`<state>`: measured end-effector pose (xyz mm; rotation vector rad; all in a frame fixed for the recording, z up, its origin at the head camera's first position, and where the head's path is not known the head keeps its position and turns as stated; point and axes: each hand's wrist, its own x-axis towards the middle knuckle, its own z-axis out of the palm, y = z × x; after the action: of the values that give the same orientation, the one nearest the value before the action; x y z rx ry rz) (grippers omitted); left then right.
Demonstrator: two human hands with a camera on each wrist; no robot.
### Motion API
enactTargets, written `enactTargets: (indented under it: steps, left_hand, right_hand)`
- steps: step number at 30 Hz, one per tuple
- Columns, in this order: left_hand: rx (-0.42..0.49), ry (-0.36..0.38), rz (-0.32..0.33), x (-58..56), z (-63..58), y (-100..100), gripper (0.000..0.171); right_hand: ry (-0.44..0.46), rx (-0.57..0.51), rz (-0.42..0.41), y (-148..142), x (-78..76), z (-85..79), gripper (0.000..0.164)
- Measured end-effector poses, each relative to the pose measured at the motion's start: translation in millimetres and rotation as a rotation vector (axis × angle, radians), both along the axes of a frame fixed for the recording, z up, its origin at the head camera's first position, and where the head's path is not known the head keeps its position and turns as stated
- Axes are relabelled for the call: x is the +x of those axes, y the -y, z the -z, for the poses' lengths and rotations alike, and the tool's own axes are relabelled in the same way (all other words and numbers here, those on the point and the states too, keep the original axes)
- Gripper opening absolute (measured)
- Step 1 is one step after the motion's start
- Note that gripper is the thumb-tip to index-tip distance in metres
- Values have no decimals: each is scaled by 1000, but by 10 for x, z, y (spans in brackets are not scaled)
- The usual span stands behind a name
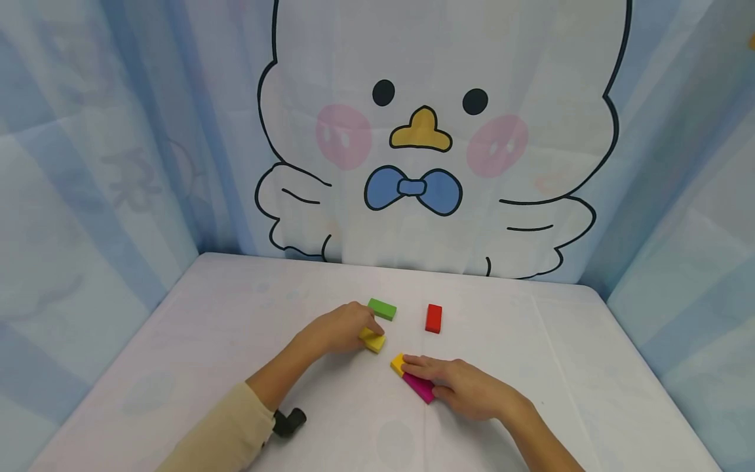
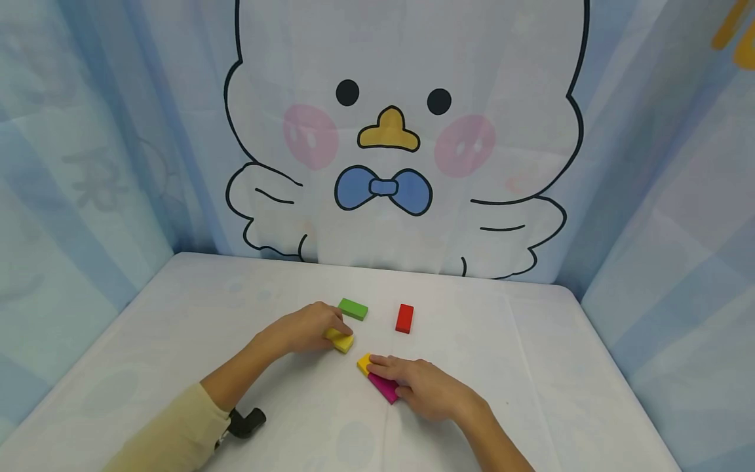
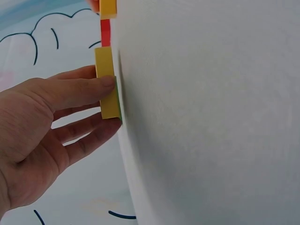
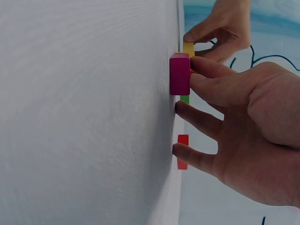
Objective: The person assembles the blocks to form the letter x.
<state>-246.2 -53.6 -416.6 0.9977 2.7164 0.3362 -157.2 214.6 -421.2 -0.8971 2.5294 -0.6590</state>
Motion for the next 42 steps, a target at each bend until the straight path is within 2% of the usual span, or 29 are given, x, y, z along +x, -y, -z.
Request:
enactTargets:
  steps: [17, 29, 42]
  left_hand:
    - [39, 2, -66, 104, 10, 56, 36]
    - [52, 20, -133, 230, -3, 57, 36]
    - [74, 41, -166, 350, -68, 60, 34]
  right_hand:
    - [-12, 2, 0, -3, 0, 2, 61]
    - [-17, 4, 0, -3, 8, -13, 61]
    - [1, -11, 2, 1, 7, -11, 61]
